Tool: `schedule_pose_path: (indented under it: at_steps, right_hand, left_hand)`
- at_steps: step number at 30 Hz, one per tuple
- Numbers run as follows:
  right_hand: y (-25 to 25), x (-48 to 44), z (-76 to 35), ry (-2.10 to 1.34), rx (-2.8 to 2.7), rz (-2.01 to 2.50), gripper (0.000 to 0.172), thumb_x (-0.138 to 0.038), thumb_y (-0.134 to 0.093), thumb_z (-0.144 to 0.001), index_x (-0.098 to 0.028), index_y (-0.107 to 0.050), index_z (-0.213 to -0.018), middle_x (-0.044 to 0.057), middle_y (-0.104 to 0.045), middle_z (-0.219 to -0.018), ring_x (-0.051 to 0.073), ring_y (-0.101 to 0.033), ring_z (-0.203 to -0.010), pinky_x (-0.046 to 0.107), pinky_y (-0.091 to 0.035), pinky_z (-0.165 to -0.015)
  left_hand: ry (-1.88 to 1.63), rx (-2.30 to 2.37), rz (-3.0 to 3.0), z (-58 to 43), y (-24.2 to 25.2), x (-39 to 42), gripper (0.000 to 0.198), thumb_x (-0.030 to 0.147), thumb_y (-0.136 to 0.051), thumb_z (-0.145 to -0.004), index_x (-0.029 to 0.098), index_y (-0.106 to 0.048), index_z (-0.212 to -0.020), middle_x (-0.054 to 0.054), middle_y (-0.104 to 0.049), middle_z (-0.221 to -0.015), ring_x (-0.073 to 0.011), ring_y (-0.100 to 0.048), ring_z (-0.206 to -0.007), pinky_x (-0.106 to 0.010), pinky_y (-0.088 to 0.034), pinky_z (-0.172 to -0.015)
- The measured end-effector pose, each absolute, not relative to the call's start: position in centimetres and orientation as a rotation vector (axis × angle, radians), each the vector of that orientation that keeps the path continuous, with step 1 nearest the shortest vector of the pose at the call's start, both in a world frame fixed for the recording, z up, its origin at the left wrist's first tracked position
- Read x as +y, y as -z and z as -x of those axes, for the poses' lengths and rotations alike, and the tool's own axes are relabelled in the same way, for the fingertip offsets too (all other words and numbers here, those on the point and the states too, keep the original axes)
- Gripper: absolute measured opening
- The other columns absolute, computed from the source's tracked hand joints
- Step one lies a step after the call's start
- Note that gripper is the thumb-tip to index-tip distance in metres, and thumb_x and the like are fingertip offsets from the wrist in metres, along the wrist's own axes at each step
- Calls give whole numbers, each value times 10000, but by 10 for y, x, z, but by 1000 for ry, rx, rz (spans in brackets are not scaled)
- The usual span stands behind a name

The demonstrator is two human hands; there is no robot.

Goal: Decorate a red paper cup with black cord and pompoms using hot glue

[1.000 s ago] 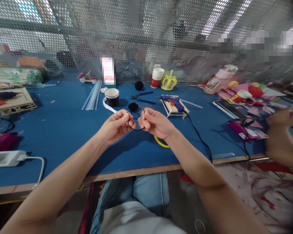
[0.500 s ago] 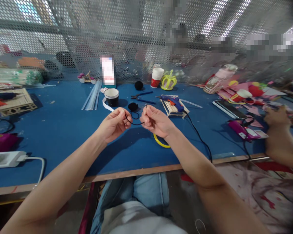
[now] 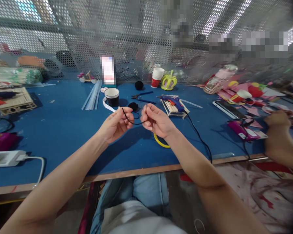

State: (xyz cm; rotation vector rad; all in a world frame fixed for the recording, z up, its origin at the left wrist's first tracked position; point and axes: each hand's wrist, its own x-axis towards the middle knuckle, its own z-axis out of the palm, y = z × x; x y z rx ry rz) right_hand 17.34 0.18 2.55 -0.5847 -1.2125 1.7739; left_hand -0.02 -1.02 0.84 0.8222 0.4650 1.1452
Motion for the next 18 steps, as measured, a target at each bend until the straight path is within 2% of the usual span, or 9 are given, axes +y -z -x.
schedule_pose_path:
  at_steps: [3, 5, 7, 12, 14, 16, 18]
  right_hand:
    - [-22, 6, -170, -1664, -1156, 615, 186, -323, -565, -858, -199, -450, -780, -67, -571, -684, 33, -517, -511, 153, -407, -457]
    - [-16, 8, -167, -1622, -1166, 631, 197, -344, -576, -849, -192, -473, -779, -53, -594, -728, 37, -548, -561, 159, -445, -503]
    - [-11, 9, -165, -1617, -1208, 630, 202, -359, -596, -834, -182, -508, -790, -42, -594, -713, 46, -564, -592, 165, -465, -533]
    - [-11, 12, -170, -1542, -1320, 831, 285, -422, -647, -775, -168, -549, -859, -15, -605, -731, 72, -586, -563, 187, -473, -474]
    - [-22, 20, -182, -1288, -1447, 996, 310, -452, -641, -770, -163, -556, -845, 4, -616, -726, 81, -580, -520, 194, -459, -428]
    - [-38, 34, -201, -891, -1555, 1135, 288, -439, -611, -798, -155, -567, -793, 13, -616, -672, 80, -561, -490, 199, -460, -440]
    - [-52, 53, -226, -505, -1563, 1297, 277, -416, -527, -857, -148, -590, -822, 40, -635, -695, 111, -599, -553, 231, -488, -509]
  left_hand:
    - [-1136, 511, -822, -5, -1, -11, 329, 357, -756, -669, 157, -642, -905, -20, -664, -792, -85, -602, -672, -210, -483, -624]
    - [-1154, 546, -848, -8, 3, -11, 253, 243, -771, -658, 148, -642, -854, -12, -673, -760, -83, -620, -688, -209, -488, -663]
    - [-1214, 574, -861, -9, 3, -11, 191, 236, -756, -676, 144, -635, -791, -7, -673, -724, -85, -628, -673, -214, -489, -659]
    - [-1351, 654, -920, -5, -4, -9, 184, 235, -751, -672, 138, -601, -715, -29, -704, -857, -81, -636, -657, -206, -489, -615]
    - [-1376, 700, -980, -2, -9, -9, 168, 230, -738, -687, 135, -606, -727, -42, -706, -885, -75, -629, -633, -194, -480, -585]
    - [-1385, 743, -1046, 0, -12, -10, 146, 220, -723, -704, 126, -617, -738, -56, -705, -889, -66, -616, -608, -178, -465, -551]
    - [-1385, 777, -1099, 1, -14, -10, 134, 209, -717, -708, 116, -621, -722, -66, -704, -869, -54, -596, -574, -166, -448, -516]
